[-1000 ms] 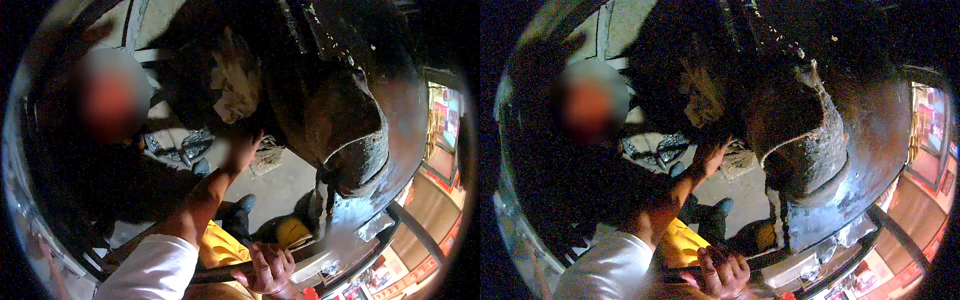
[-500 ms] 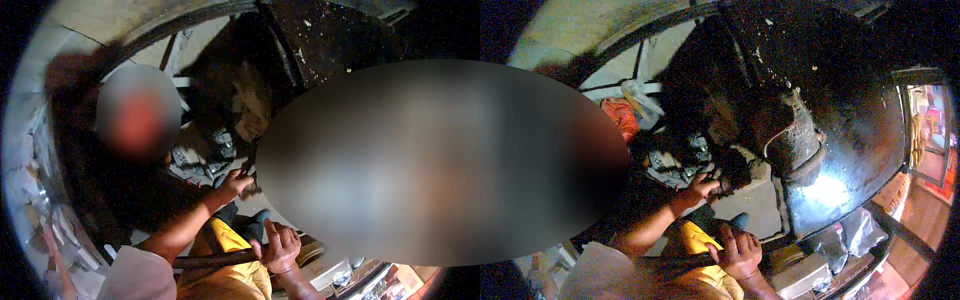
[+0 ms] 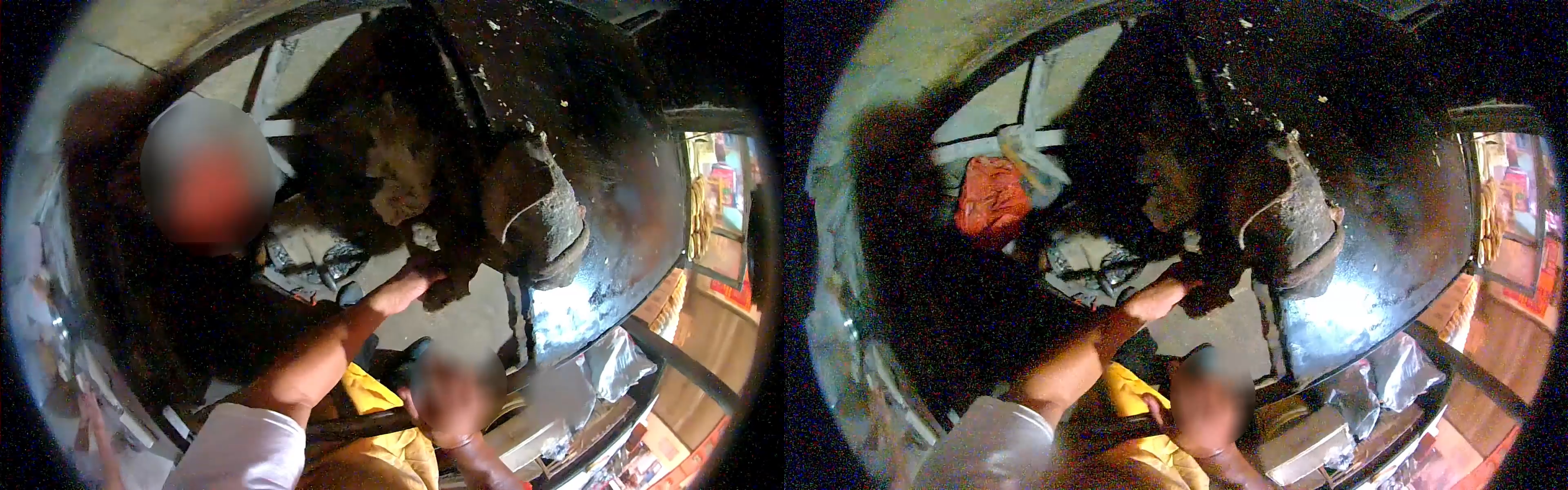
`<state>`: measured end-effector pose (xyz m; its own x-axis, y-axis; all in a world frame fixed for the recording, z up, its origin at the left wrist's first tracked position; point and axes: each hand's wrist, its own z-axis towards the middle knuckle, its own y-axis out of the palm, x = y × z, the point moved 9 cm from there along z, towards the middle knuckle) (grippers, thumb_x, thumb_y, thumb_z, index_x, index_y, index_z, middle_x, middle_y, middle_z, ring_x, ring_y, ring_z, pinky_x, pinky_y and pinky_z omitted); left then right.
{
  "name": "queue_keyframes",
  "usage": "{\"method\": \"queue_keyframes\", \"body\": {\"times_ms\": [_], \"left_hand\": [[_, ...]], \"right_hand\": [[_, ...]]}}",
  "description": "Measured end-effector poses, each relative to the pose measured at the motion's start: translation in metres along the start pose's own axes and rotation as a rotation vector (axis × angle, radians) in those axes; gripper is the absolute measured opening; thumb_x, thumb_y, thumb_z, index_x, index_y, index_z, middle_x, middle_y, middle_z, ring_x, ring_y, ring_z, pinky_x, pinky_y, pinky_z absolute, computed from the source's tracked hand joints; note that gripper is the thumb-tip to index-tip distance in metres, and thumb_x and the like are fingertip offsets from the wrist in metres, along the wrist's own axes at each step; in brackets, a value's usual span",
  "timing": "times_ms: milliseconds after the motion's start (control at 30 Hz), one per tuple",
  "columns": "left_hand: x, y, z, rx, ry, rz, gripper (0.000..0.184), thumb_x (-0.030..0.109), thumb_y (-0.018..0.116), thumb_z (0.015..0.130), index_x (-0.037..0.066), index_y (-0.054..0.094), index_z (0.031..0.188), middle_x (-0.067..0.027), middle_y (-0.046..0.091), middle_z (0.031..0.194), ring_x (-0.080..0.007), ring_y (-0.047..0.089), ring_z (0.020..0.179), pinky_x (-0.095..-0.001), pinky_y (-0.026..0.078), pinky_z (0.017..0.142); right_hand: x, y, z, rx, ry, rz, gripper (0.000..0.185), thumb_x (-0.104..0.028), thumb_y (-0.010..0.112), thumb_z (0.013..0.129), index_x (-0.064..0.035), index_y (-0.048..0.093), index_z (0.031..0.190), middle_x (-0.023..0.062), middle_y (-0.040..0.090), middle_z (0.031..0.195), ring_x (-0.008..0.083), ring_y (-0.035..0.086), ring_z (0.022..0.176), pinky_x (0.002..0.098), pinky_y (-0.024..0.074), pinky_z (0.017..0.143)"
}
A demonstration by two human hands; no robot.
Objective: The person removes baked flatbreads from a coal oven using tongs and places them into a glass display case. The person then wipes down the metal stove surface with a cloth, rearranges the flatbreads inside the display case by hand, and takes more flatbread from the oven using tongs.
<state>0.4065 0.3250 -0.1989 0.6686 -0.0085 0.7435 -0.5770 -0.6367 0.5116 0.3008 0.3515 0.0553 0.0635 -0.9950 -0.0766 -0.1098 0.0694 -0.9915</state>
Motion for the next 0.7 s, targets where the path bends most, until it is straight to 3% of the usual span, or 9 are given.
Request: {"method": "queue_keyframes", "body": {"times_ms": [67,133,167,200,267,300,500,600,700], "left_hand": [[-0.066,-0.029,0.046,0.227,0.161,0.275,0.043,0.029,0.06,0.093,0.003,0.057,0.127,-0.0089,0.064,0.116,-0.0195,0.059,0.104,-0.0329,0.047,0.089],[-0.088,-0.056,0.063,0.407,0.22,0.389,0.044,0.031,0.06,0.093,0.003,0.057,0.126,-0.0098,0.064,0.115,-0.0206,0.058,0.104,-0.0333,0.047,0.09],[-0.085,-0.08,0.066,0.508,0.23,0.425,0.044,0.032,0.06,0.093,0.003,0.057,0.126,-0.0103,0.063,0.114,-0.021,0.059,0.104,-0.0336,0.047,0.09],[-0.081,-0.105,0.069,0.606,0.237,0.465,0.044,0.033,0.061,0.093,0.003,0.057,0.125,-0.0107,0.063,0.113,-0.0214,0.059,0.103,-0.0338,0.047,0.09],[-0.055,-0.136,0.085,0.708,0.209,0.567,0.043,0.033,0.061,0.093,0.003,0.058,0.123,-0.0107,0.064,0.113,-0.0217,0.059,0.103,-0.034,0.048,0.089],[-0.039,-0.146,0.097,0.726,0.193,0.604,0.042,0.033,0.061,0.093,0.003,0.058,0.122,-0.0108,0.064,0.112,-0.0218,0.059,0.103,-0.0342,0.048,0.089],[0.01,-0.167,0.148,0.505,0.079,0.46,0.038,0.032,0.06,0.093,0.002,0.059,0.117,-0.0109,0.064,0.111,-0.0226,0.059,0.101,-0.035,0.049,0.087],[0.04,-0.158,0.118,0.421,0.1,0.296,0.037,0.032,0.06,0.093,0.002,0.059,0.115,-0.011,0.065,0.11,-0.023,0.06,0.101,-0.0354,0.049,0.086],[0.064,-0.131,0.045,0.362,0.076,-0.039,0.035,0.031,0.06,0.094,0.002,0.059,0.113,-0.0111,0.065,0.109,-0.0233,0.06,0.1,-0.0357,0.049,0.085]], "right_hand": [[0.001,-0.001,0.0,-0.052,0.009,-0.069,0.058,-0.062,0.059,0.086,-0.0113,0.068,0.112,0.0124,0.063,0.103,0.0278,0.058,0.086,0.0438,0.0471,0.072],[0.007,0.0,0.008,-0.245,0.086,0.14,0.064,-0.05,0.072,0.08,-0.006,0.061,0.125,0.0157,0.062,0.112,0.0326,0.057,0.092,0.0461,0.0454,0.076],[0.01,0.015,0.004,-0.447,0.168,0.135,0.064,-0.051,0.073,0.079,-0.0055,0.063,0.123,0.0162,0.062,0.108,0.0337,0.058,0.094,0.0479,0.0466,0.08],[0.009,0.018,0.002,-0.455,0.178,0.138,0.064,-0.051,0.073,0.079,-0.0055,0.063,0.123,0.0162,0.062,0.108,0.0337,0.058,0.094,0.0479,0.0466,0.08],[0.005,0.0,0.003,-0.165,0.116,0.097,0.063,-0.052,0.073,0.079,-0.0052,0.064,0.121,0.0153,0.062,0.106,0.035,0.058,0.097,0.0495,0.0471,0.086],[0.006,0.004,-0.003,-0.182,0.109,0.127,0.065,-0.054,0.072,0.08,-0.0055,0.064,0.122,0.0152,0.061,0.107,0.0352,0.057,0.098,0.0494,0.0467,0.087],[0.012,0.021,-0.028,-0.123,0.079,0.32,0.074,-0.065,0.064,0.082,-0.0069,0.06,0.127,0.0145,0.06,0.106,0.0349,0.055,0.096,0.0475,0.0451,0.081],[0.014,0.011,-0.018,-0.091,0.057,0.334,0.071,-0.06,0.068,0.081,-0.0053,0.061,0.125,0.0139,0.062,0.108,0.0335,0.059,0.097,0.0458,0.0474,0.083],[0.01,0.003,-0.008,-0.006,0.029,0.366,0.058,-0.045,0.076,0.081,-0.002,0.065,0.118,0.0134,0.066,0.109,0.0308,0.062,0.097,0.0431,0.0499,0.078]]}}
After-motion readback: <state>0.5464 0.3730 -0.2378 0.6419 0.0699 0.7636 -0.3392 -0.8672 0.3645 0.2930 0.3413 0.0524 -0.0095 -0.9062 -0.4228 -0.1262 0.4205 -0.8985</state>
